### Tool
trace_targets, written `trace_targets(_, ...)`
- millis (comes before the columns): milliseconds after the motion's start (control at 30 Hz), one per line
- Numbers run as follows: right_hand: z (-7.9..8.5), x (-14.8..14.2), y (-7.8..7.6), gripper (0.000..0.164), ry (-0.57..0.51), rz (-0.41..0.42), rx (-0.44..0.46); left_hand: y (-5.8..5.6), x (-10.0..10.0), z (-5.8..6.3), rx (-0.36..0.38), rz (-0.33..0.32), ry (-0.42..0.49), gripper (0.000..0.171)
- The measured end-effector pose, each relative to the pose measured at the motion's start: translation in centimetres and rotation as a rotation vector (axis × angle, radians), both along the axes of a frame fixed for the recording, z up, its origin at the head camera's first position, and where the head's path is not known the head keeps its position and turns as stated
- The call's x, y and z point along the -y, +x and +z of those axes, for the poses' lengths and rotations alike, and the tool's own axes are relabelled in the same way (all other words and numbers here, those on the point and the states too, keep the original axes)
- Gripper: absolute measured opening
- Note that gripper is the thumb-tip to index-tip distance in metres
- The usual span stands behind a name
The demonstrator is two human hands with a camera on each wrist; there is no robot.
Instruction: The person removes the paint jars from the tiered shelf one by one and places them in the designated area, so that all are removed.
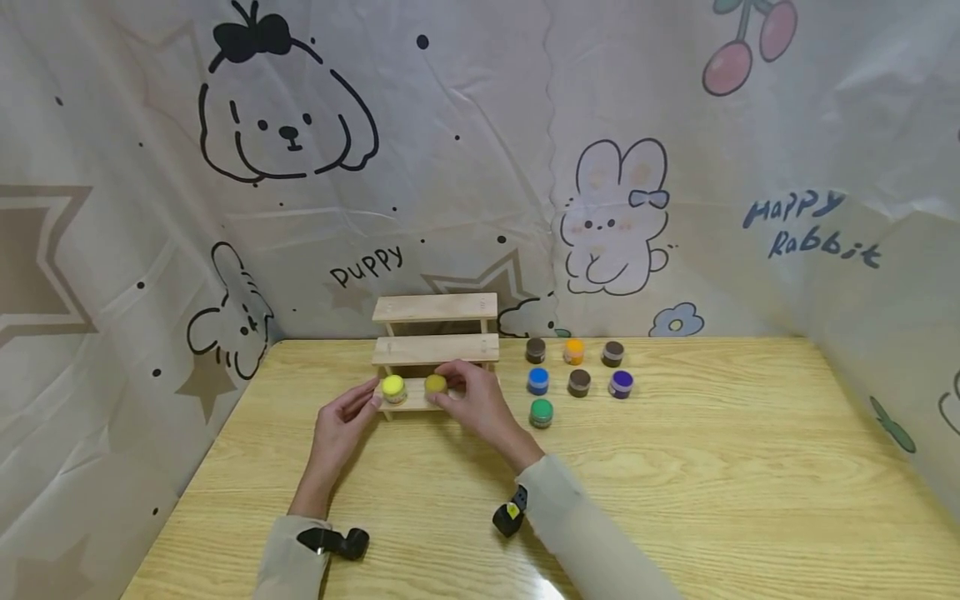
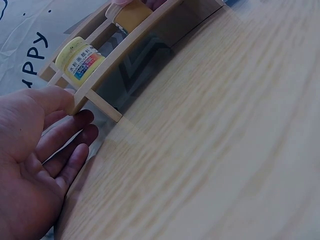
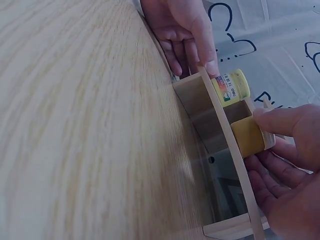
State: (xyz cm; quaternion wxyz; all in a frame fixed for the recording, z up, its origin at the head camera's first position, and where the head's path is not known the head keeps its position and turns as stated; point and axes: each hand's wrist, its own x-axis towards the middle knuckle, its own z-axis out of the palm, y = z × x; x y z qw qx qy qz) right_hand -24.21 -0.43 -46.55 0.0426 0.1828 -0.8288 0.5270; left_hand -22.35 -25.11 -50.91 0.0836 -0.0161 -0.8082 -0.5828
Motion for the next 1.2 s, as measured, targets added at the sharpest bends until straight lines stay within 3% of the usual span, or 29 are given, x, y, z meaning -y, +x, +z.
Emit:
trace_targets(833, 2.5, -2.7, 2.2, 0.030, -0.010, 0.054, -0.024, -0.3, 0.0, -0.3, -0.013, 0.017, -0.011, 0.039)
trace_targets(1200, 3.5, -4.5, 3.9, 0.030, -0.044, 0.075, -0.083, 0.5, -0.6, 1.2, 0.028, 0.004, 0.008, 0.038)
